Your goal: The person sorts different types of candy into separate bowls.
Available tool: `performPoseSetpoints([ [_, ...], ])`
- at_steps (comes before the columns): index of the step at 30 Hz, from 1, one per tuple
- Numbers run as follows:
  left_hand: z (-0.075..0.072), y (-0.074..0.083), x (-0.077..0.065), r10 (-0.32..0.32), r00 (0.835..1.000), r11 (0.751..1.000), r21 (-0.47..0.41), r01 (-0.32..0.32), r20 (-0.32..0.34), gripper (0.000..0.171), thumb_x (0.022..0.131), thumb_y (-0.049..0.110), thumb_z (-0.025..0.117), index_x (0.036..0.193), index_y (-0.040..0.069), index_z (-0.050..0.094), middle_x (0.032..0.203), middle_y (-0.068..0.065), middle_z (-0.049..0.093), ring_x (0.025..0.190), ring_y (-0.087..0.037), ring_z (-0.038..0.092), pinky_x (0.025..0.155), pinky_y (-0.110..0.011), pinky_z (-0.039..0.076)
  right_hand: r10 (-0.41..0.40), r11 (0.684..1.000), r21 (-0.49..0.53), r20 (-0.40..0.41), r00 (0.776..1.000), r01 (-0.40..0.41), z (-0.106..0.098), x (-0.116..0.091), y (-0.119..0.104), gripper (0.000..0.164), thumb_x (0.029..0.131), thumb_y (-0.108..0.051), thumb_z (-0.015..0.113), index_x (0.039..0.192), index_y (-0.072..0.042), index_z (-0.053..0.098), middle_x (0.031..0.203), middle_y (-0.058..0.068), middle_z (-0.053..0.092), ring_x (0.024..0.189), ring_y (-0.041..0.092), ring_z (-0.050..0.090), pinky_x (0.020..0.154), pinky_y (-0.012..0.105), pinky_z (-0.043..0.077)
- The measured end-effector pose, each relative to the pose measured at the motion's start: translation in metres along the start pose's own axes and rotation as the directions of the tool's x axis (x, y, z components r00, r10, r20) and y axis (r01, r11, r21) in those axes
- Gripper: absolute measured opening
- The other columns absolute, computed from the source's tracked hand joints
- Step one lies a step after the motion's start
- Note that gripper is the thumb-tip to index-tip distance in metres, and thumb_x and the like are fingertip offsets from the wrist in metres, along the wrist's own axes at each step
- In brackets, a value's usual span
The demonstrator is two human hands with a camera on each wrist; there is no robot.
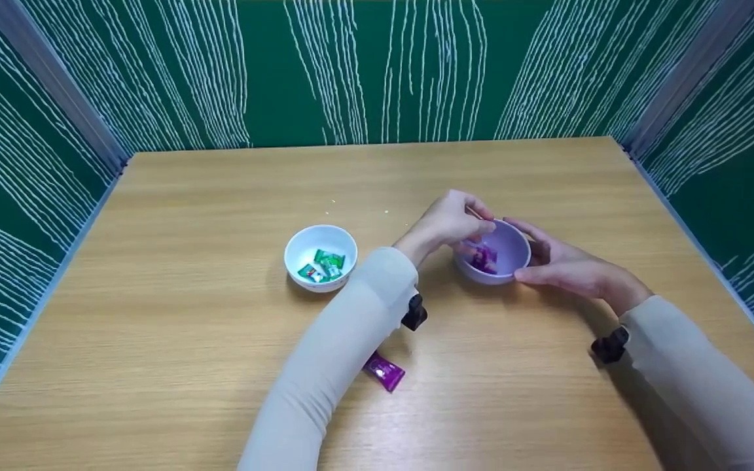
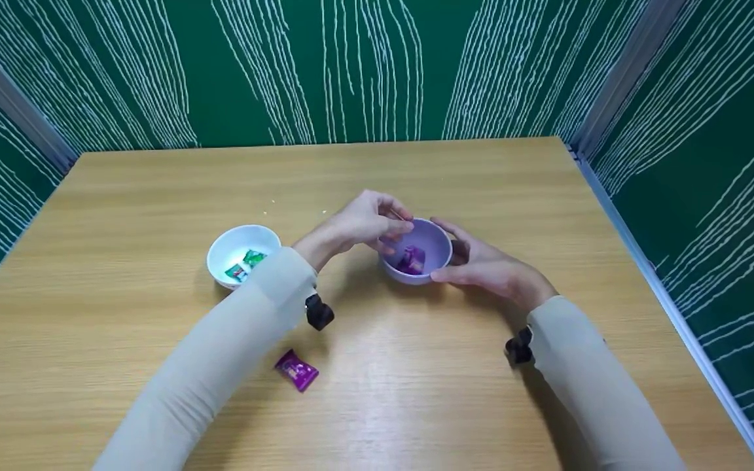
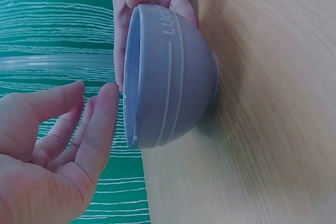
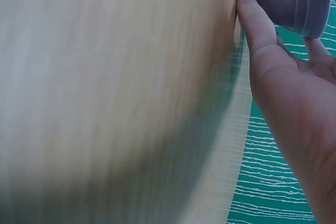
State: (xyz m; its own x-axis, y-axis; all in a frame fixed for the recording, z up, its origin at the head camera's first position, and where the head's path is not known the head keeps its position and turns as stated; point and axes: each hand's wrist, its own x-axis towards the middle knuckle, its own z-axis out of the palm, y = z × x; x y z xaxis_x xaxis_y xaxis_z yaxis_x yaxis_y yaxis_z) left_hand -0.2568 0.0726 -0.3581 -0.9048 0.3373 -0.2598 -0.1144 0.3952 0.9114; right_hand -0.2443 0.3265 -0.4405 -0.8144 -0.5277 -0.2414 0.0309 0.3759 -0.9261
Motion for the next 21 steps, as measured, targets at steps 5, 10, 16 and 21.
performPoseSetpoints([
  [5, -0.001, -0.001, -0.002, -0.012, 1.000, 1.000, -0.004, 0.012, 0.020, 0.006, 0.095, 0.009, 0.073, 0.100, 0.009, 0.071, 0.096, -0.006, 0.066, 0.091, -0.024, 0.070, 0.066, -0.029, 0.061, 0.003, 1.000, -0.021, 0.002, 1.000, -0.003, -0.001, 0.000, -0.001, 0.093, 0.095, -0.020, 0.072, 0.163, -0.031, 0.011, 0.167, 0.005, 0.008, 0.151, 0.034, 0.008, 0.118, 0.065, 0.010],
  [10, -0.011, -0.009, -0.008, 0.019, 0.995, 1.000, 0.006, -0.020, 0.094, 0.008, 0.095, 0.011, 0.072, 0.102, 0.009, 0.071, 0.100, -0.010, 0.067, 0.093, -0.028, 0.071, 0.065, -0.031, 0.061, 0.013, 1.000, -0.004, 0.009, 1.000, -0.013, 0.001, 0.000, -0.001, 0.093, 0.095, -0.019, 0.072, 0.163, -0.031, 0.010, 0.167, 0.006, 0.008, 0.151, 0.035, 0.008, 0.119, 0.064, 0.012],
  [16, -0.031, -0.024, -0.020, 0.039, 0.977, 0.999, 0.027, -0.046, 0.208, 0.013, 0.094, 0.011, 0.073, 0.106, 0.006, 0.071, 0.107, -0.017, 0.070, 0.090, -0.031, 0.071, 0.068, -0.034, 0.061, 0.036, 0.999, -0.022, -0.010, 0.999, -0.036, 0.003, 0.000, -0.003, 0.095, 0.094, -0.022, 0.074, 0.163, -0.033, 0.010, 0.167, 0.006, 0.009, 0.151, 0.036, 0.008, 0.118, 0.067, 0.011],
  [21, -0.043, -0.039, -0.034, 0.022, 0.963, 0.999, 0.038, -0.033, 0.270, 0.014, 0.092, 0.010, 0.076, 0.105, 0.006, 0.071, 0.101, -0.010, 0.070, 0.093, -0.032, 0.071, 0.072, -0.037, 0.062, 0.047, 0.999, -0.016, -0.026, 0.999, -0.047, 0.003, 0.001, -0.002, 0.093, 0.094, -0.023, 0.074, 0.163, -0.034, 0.012, 0.166, 0.007, 0.011, 0.151, 0.037, 0.008, 0.117, 0.068, 0.010],
])
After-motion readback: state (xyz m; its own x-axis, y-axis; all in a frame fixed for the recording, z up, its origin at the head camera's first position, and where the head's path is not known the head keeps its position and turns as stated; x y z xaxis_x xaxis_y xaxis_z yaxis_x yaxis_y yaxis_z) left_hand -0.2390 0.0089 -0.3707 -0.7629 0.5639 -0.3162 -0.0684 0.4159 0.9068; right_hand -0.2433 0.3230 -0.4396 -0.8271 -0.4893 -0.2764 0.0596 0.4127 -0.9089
